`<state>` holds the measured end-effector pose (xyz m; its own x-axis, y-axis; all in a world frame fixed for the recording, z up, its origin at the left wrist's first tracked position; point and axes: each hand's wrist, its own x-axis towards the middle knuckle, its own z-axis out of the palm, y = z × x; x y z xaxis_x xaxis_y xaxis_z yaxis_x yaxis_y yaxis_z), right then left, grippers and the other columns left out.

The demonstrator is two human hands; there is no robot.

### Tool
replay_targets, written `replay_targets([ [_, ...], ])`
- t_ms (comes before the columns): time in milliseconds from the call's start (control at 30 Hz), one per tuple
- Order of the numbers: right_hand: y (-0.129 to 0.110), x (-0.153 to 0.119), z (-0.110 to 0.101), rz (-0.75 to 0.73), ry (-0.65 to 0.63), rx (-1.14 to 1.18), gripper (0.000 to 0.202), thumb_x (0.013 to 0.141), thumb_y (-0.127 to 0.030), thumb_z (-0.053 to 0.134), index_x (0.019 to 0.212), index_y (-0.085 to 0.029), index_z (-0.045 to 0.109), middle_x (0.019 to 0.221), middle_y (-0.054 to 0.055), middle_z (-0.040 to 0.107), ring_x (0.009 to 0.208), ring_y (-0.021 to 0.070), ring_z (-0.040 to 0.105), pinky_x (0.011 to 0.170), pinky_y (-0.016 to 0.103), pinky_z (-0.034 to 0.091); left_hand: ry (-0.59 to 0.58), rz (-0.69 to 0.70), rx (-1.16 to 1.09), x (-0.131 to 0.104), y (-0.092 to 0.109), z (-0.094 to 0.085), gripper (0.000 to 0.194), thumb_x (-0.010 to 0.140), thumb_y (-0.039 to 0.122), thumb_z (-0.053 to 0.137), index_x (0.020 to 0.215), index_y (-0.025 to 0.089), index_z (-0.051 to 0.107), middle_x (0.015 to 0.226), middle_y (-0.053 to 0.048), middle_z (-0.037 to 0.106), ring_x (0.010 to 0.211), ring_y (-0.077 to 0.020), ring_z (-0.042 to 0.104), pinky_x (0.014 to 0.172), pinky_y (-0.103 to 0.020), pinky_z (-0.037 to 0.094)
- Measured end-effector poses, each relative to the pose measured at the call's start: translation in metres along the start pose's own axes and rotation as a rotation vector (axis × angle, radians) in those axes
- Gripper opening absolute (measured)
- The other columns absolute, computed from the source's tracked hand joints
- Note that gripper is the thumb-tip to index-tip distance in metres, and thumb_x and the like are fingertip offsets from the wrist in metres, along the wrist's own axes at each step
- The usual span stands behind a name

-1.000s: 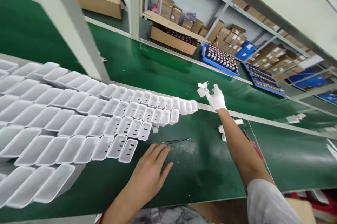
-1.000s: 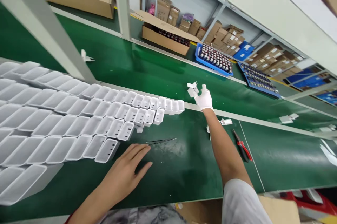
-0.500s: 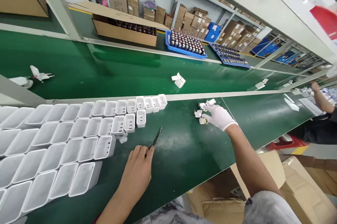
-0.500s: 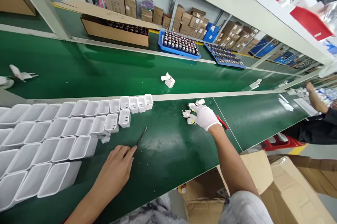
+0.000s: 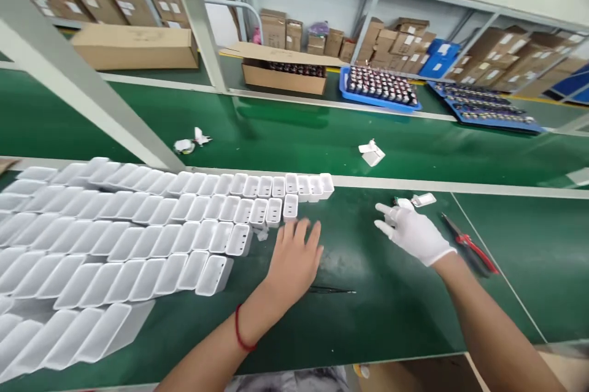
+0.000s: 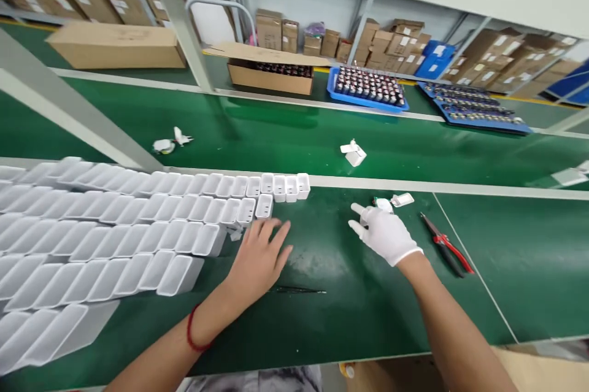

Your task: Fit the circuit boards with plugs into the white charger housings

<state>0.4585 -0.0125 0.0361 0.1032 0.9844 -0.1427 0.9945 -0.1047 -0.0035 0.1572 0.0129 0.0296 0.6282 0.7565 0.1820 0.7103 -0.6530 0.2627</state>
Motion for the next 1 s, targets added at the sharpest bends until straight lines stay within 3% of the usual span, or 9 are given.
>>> replay_targets([
  [133, -0.018, -0.002, 0.011, -0.152, -0.035, 0.034, 0.035, 0.092, -0.042, 0.048, 0.097, -0.020, 0.075, 0.084, 0.011, 0.075, 0.072, 0.0262, 0.070, 0.069, 0.037, 0.055, 0.093, -0.156, 0.056, 0.031, -0.015, 0.005, 0.033, 0.086, 0.008, 0.053, 0.117, 0.012, 0.063, 0.119, -0.020, 0.058, 0.115, -0.0378, 0.053, 0.093, -0.057, 0.046],
  [267, -0.022, -0.002, 0.017, -0.186, 0.016, 0.068, 0.035, 0.090, -0.041, 0.049, 0.104, -0.022, 0.074, 0.082, 0.010, 0.075, 0.069, 0.0253, 0.070, 0.066, 0.036, 0.054, 0.141, -0.220, 0.041, 0.038, -0.029, 0.014, 0.035, 0.084, 0.001, 0.049, 0.116, 0.008, 0.059, 0.115, -0.020, 0.058, 0.112, -0.0344, 0.054, 0.091, -0.056, 0.048],
  [333, -0.022, -0.002, 0.019, -0.192, 0.045, 0.081, 0.035, 0.089, -0.042, 0.049, 0.106, -0.023, 0.073, 0.082, 0.009, 0.075, 0.066, 0.0248, 0.070, 0.062, 0.035, 0.054, 0.160, -0.234, 0.029, 0.037, -0.031, 0.014, 0.026, 0.084, 0.002, 0.048, 0.106, 0.008, 0.061, 0.114, -0.022, 0.057, 0.114, -0.0355, 0.053, 0.090, -0.057, 0.048],
  [467, -0.029, 0.001, 0.012, -0.187, 0.134, 0.081, 0.041, 0.091, -0.043, 0.045, 0.113, -0.022, 0.072, 0.072, 0.008, 0.074, 0.060, 0.0235, 0.069, 0.055, 0.032, 0.050, 0.190, -0.187, -0.009, 0.021, -0.025, 0.002, 0.015, 0.090, 0.010, 0.047, 0.090, 0.011, 0.062, 0.122, -0.022, 0.055, 0.124, -0.0380, 0.049, 0.097, -0.059, 0.047],
  [600, -0.053, 0.012, -0.006, -0.174, 0.310, 0.118, 0.046, 0.092, -0.040, 0.045, 0.126, -0.016, 0.065, 0.070, 0.006, 0.072, 0.062, 0.0227, 0.069, 0.060, 0.033, 0.051, 0.141, -0.018, -0.282, -0.016, -0.014, -0.005, 0.013, 0.094, 0.019, 0.046, 0.089, 0.015, 0.058, 0.134, -0.019, 0.052, 0.136, -0.0319, 0.044, 0.106, -0.047, 0.048],
  [733, -0.091, 0.041, -0.022, -0.229, 0.354, 0.282, 0.049, 0.092, -0.034, 0.047, 0.138, -0.018, 0.053, 0.089, 0.007, 0.074, 0.081, 0.0246, 0.070, 0.077, 0.037, 0.054, -0.017, 0.048, -0.510, -0.043, -0.014, -0.001, 0.014, 0.094, 0.023, 0.046, 0.091, 0.015, 0.058, 0.138, -0.019, 0.051, 0.125, -0.0291, 0.058, 0.099, -0.040, 0.055],
  [867, -0.136, 0.087, -0.033, -0.364, 0.325, 0.350, 0.054, 0.093, -0.034, 0.046, 0.144, -0.017, 0.044, 0.102, 0.009, 0.072, 0.096, 0.0261, 0.067, 0.089, 0.042, 0.052, 0.004, 0.114, -0.549, -0.048, -0.018, 0.010, 0.020, 0.093, 0.025, 0.046, 0.100, 0.012, 0.059, 0.137, -0.022, 0.052, 0.123, -0.0313, 0.059, 0.101, -0.041, 0.054],
  [1000, -0.187, 0.140, -0.043, -0.411, 0.242, 0.247, 0.060, 0.094, -0.036, 0.047, 0.151, -0.022, 0.032, 0.119, 0.008, 0.068, 0.111, 0.0274, 0.063, 0.093, 0.045, 0.052, 0.015, 0.159, -0.526, -0.052, -0.014, 0.030, 0.025, 0.090, 0.029, 0.051, 0.103, 0.010, 0.061, 0.140, -0.023, 0.049, 0.120, -0.0322, 0.061, 0.102, -0.037, 0.053],
])
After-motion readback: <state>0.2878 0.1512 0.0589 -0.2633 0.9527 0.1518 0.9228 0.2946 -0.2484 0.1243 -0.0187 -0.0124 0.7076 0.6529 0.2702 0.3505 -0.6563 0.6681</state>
